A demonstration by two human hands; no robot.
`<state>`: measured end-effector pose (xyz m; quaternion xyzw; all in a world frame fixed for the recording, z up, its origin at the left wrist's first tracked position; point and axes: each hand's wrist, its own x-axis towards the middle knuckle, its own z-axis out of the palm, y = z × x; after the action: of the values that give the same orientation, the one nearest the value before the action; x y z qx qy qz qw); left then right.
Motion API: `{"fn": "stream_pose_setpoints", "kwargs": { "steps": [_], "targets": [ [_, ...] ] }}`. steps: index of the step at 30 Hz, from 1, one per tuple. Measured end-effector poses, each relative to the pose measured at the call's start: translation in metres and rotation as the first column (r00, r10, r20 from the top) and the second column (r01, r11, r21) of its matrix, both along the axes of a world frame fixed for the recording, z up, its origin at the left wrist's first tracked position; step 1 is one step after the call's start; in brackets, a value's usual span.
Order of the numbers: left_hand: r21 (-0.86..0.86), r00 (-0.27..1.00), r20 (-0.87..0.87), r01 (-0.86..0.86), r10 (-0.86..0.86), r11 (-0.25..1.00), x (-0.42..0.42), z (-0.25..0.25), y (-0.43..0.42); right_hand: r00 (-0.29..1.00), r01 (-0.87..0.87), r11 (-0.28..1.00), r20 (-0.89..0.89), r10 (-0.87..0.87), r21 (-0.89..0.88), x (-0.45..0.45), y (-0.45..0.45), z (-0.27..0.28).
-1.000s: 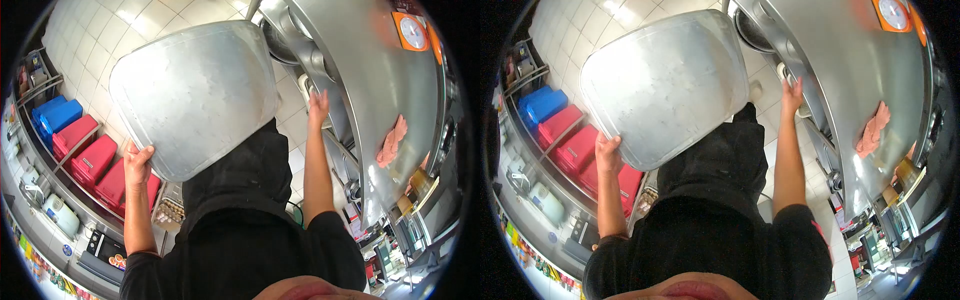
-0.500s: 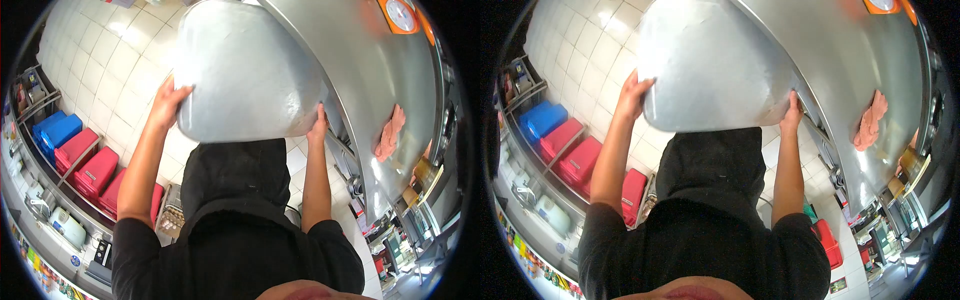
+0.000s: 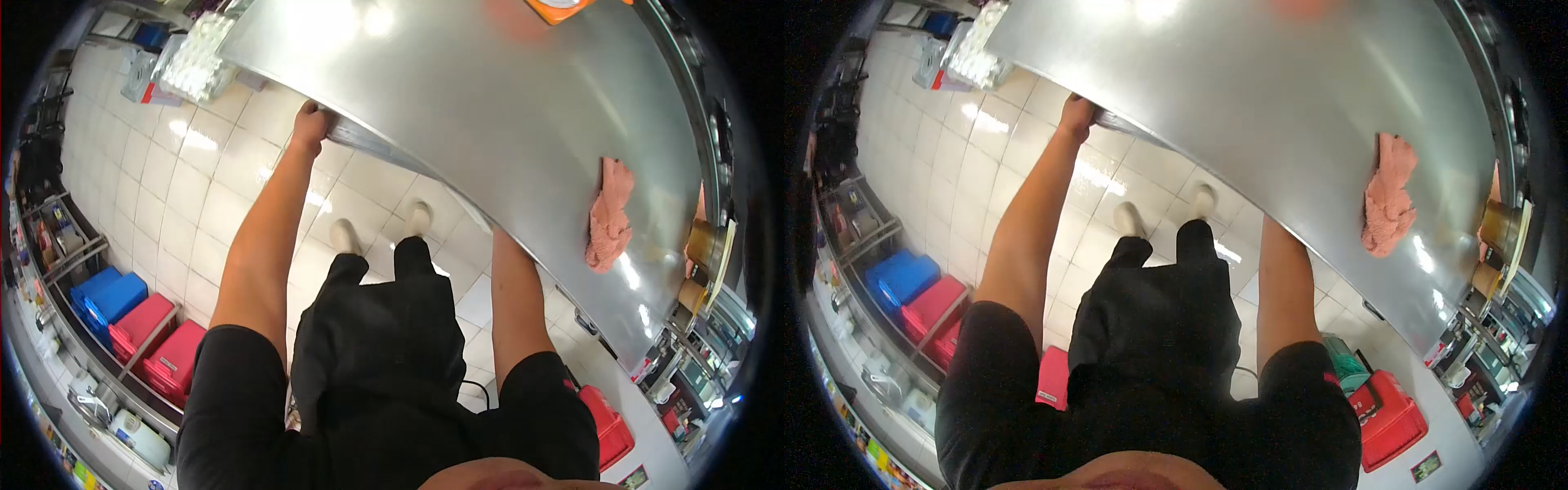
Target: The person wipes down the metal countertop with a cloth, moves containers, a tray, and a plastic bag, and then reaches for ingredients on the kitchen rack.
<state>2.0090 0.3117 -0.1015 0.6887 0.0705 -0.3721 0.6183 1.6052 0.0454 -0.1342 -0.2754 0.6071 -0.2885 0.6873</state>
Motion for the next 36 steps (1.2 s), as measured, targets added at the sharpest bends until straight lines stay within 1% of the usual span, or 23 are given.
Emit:
{"fn": "stream_pose_setpoints", "kwargs": {
  "steps": [2, 3, 5, 6, 7, 8, 9, 10, 11, 13, 15, 18, 21, 23, 25, 26, 27, 28, 29, 32, 33, 34, 36],
  "targets": [
    [-0.045, 0.991, 0.042, -0.125, 0.127, 0.991, -0.008, 0.015, -0.015, 0.947, -0.242, 0.964, -0.24, 0.212, -0.106, -0.008, 0.015, 0.011],
    [-0.134, 0.991, 0.036, -0.125, 0.131, 0.983, -0.009, 0.017, -0.018, 0.816, -0.483, 0.867, -0.422, 0.396, -0.12, -0.019, 0.031, 0.025],
    [-0.263, 0.991, 0.035, -0.118, 0.132, 0.957, -0.005, 0.018, -0.026, 0.405, -0.877, 0.474, -0.648, 0.646, -0.075, -0.039, 0.078, 0.095],
    [-0.36, 0.982, 0.093, -0.121, 0.165, 0.925, -0.002, 0.011, -0.03, 0.256, -0.963, 0.248, -0.637, 0.727, -0.105, -0.041, 0.103, 0.158],
    [-0.427, 0.976, 0.102, -0.132, 0.192, 0.895, 0.004, 0.003, -0.034, 0.199, -0.967, 0.061, -0.587, 0.784, -0.247, -0.038, 0.121, 0.239],
    [-0.489, 0.969, 0.11, -0.142, 0.222, 0.861, 0.01, -0.007, -0.037, 0.219, -0.918, 0.024, -0.459, 0.861, -0.395, -0.024, 0.128, 0.313],
    [-0.542, 0.962, 0.11, -0.154, 0.251, 0.826, 0.013, -0.017, -0.035, 0.355, -0.723, -0.248, -0.655, 0.667, -0.645, -0.025, 0.114, 0.348],
    [-0.554, 0.978, -0.044, -0.193, 0.203, 0.81, 0.02, -0.028, -0.029, 0.414, -0.781, -0.28, -0.799, 0.437, -0.558, -0.052, 0.086, 0.36],
    [-0.56, 0.979, -0.056, -0.193, 0.196, 0.806, 0.016, -0.027, -0.027, 0.507, -0.862, 0.185, -0.791, 0.341, -0.472, -0.064, 0.054, 0.374],
    [-0.593, 0.978, -0.056, -0.195, 0.201, 0.781, 0.023, -0.016, -0.033, 0.439, -0.883, -0.13, -0.892, 0.112, -0.451, -0.029, -0.02, 0.379],
    [-0.383, 0.957, 0.037, -0.253, 0.288, 0.888, 0.025, -0.011, -0.03, 0.062, -0.987, -0.146, -0.998, -0.008, -0.061, -0.016, -0.061, 0.338],
    [-0.124, 0.939, -0.034, -0.344, 0.343, 0.931, 0.004, 0.016, 0.005, 0.615, -0.788, 0.157, -0.775, 0.143, -0.596, 0.017, -0.114, 0.284],
    [-0.011, 0.946, -0.015, -0.323, 0.323, 0.946, -0.042, 0.013, 0.063, 0.314, -0.917, 0.233, -0.946, -0.074, -0.323, 0.086, -0.139, 0.265],
    [0.12, 0.962, -0.052, -0.261, 0.269, 0.958, -0.081, -0.002, 0.111, 0.468, -0.884, -0.08, -0.871, -0.152, -0.461, 0.179, -0.08, 0.267],
    [0.21, 0.961, -0.095, -0.235, 0.26, 0.949, -0.128, -0.021, 0.159, 0.59, -0.795, -0.201, -0.807, -0.033, -0.573, 0.269, -0.03, 0.259],
    [0.263, 0.959, -0.127, -0.215, 0.254, 0.941, -0.152, -0.028, 0.183, 0.486, -0.844, -0.231, -0.873, 0.048, -0.483, 0.311, 0.006, 0.281],
    [0.287, 0.972, -0.089, -0.186, 0.219, 0.94, -0.175, -0.033, 0.206, 0.614, -0.771, -0.4, -0.745, -0.261, -0.496, 0.352, 0.012, 0.239],
    [0.313, 0.982, -0.057, -0.156, 0.182, 0.937, -0.199, -0.038, 0.228, 0.497, -0.824, -0.352, -0.865, -0.075, -0.443, 0.388, 0.042, 0.253],
    [0.334, 0.989, -0.019, -0.129, 0.144, 0.934, -0.221, -0.044, 0.247, 0.503, -0.759, -0.431, -0.86, 0.086, -0.488, 0.406, 0.072, 0.258],
    [0.462, 0.998, -0.048, -0.01, 0.036, 0.887, -0.27, -0.04, 0.293, 0.402, -0.499, -0.545, -0.737, 0.543, -0.674, 0.456, 0.153, 0.263],
    [0.5, 0.998, -0.063, 0.039, -0.009, 0.865, -0.279, -0.036, 0.302, 0.332, -0.406, -0.536, -0.666, 0.668, -0.74, 0.471, 0.177, 0.266],
    [0.529, 0.998, -0.04, 0.056, -0.041, 0.847, -0.294, -0.041, 0.314, 0.219, -0.22, -0.641, -0.678, 0.702, -0.735, 0.465, 0.201, 0.28],
    [0.556, 0.994, -0.045, 0.105, -0.097, 0.824, -0.319, -0.048, 0.331, -0.003, -0.587, -0.493, -0.608, 0.794, -0.642, 0.434, 0.24, 0.282]
  ]
}}
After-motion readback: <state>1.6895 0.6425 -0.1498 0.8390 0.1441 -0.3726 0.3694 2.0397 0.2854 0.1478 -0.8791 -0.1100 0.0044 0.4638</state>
